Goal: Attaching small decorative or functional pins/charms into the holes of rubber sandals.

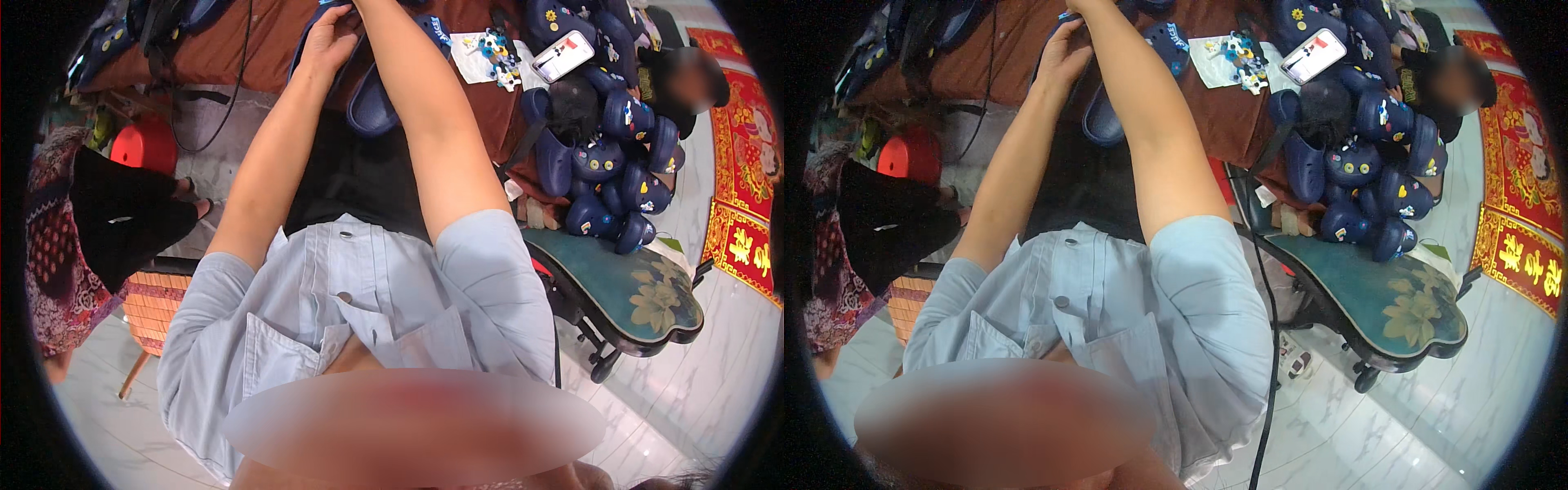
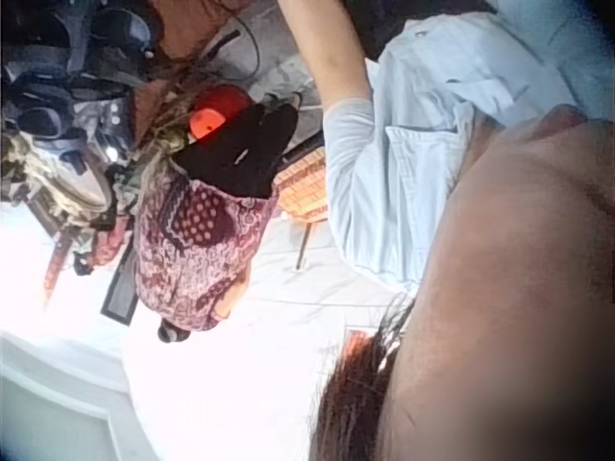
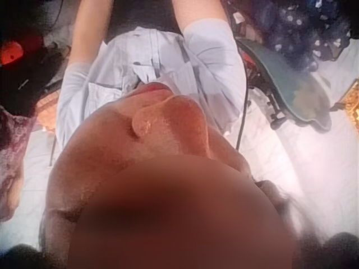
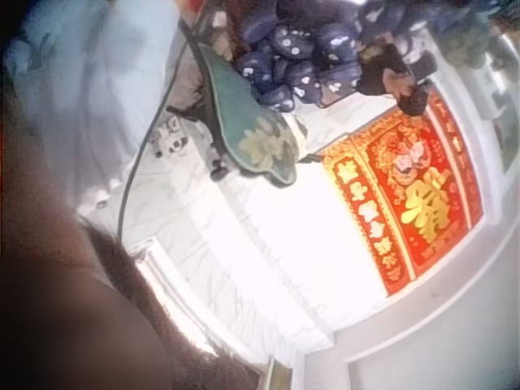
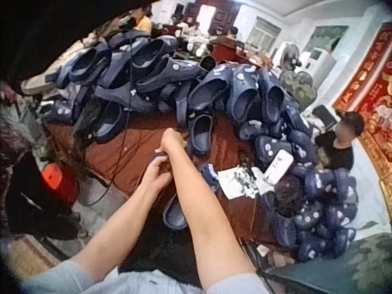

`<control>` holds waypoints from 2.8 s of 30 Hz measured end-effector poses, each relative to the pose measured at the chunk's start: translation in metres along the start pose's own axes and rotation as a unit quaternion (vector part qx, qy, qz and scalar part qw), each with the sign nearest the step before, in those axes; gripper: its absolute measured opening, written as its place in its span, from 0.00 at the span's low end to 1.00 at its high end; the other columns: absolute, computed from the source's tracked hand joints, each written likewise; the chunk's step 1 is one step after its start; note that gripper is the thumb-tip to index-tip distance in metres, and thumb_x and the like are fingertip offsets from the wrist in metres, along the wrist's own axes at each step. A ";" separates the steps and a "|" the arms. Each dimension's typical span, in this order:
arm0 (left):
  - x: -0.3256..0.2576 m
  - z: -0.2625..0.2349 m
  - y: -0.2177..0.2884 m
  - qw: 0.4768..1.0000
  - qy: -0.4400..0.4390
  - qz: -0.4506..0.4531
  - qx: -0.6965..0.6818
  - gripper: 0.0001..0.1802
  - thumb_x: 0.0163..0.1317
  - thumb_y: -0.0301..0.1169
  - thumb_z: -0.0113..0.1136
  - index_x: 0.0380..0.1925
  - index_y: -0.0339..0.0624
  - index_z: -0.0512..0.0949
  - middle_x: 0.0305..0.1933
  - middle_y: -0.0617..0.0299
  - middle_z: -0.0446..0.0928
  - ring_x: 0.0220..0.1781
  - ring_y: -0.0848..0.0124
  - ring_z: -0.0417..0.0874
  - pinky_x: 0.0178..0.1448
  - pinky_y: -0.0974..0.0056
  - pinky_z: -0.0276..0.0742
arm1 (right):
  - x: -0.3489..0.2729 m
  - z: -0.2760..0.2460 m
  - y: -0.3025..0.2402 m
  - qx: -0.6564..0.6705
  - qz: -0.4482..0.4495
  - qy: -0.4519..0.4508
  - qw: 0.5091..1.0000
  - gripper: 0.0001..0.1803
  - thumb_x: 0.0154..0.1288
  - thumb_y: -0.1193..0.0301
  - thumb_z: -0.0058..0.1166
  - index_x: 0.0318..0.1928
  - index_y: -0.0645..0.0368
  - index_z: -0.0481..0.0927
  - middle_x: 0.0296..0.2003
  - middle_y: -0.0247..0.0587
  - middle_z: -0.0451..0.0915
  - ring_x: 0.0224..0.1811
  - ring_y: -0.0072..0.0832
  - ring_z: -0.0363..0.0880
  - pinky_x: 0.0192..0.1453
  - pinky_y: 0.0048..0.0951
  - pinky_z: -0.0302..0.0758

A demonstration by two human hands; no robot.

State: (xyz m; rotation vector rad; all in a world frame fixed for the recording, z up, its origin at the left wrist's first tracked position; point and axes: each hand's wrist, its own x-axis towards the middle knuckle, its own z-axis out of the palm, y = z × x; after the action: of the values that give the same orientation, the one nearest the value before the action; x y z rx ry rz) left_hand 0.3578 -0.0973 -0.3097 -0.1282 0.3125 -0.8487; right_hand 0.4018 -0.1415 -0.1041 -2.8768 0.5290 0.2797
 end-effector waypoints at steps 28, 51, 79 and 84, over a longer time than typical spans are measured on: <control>-0.016 0.099 -0.001 0.962 -0.066 0.179 0.194 0.11 0.56 0.21 0.60 0.40 0.37 0.73 0.44 0.56 0.76 0.49 0.62 0.76 0.58 0.60 0.70 | -0.059 -0.044 0.376 -0.314 -0.082 0.259 0.910 0.31 0.59 0.44 0.51 0.49 0.57 0.77 0.67 0.51 0.59 0.72 0.49 0.48 0.61 0.54 0.59; -0.008 0.117 -0.002 0.963 -0.080 0.176 0.186 0.08 0.56 0.21 0.60 0.36 0.37 0.75 0.38 0.57 0.77 0.43 0.63 0.77 0.54 0.62 0.72 | -0.070 -0.050 0.387 -0.219 -0.048 0.332 0.916 0.29 0.62 0.48 0.50 0.44 0.65 0.79 0.59 0.71 0.64 0.68 0.59 0.53 0.62 0.54 0.60; -0.011 0.132 -0.005 0.955 -0.055 0.202 0.211 0.08 0.56 0.21 0.59 0.36 0.38 0.74 0.40 0.57 0.78 0.44 0.62 0.77 0.54 0.60 0.71 | -0.012 -0.036 0.341 0.338 0.147 0.383 0.847 0.19 0.57 0.59 0.56 0.37 0.64 0.74 0.40 0.62 0.77 0.56 0.62 0.66 0.63 0.51 0.60; -0.009 0.133 -0.002 0.953 -0.066 0.209 0.208 0.08 0.56 0.22 0.59 0.37 0.38 0.74 0.40 0.57 0.77 0.45 0.63 0.77 0.54 0.61 0.70 | 0.012 -0.034 0.347 0.349 0.167 0.376 0.842 0.18 0.58 0.58 0.55 0.37 0.61 0.74 0.36 0.59 0.78 0.51 0.60 0.71 0.57 0.52 0.66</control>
State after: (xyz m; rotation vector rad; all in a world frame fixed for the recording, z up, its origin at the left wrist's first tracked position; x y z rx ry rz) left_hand 0.3932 -0.0933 -0.1815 0.2675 0.0261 -0.4657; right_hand 0.2906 -0.4711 -0.1306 -2.0559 1.0003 -0.8638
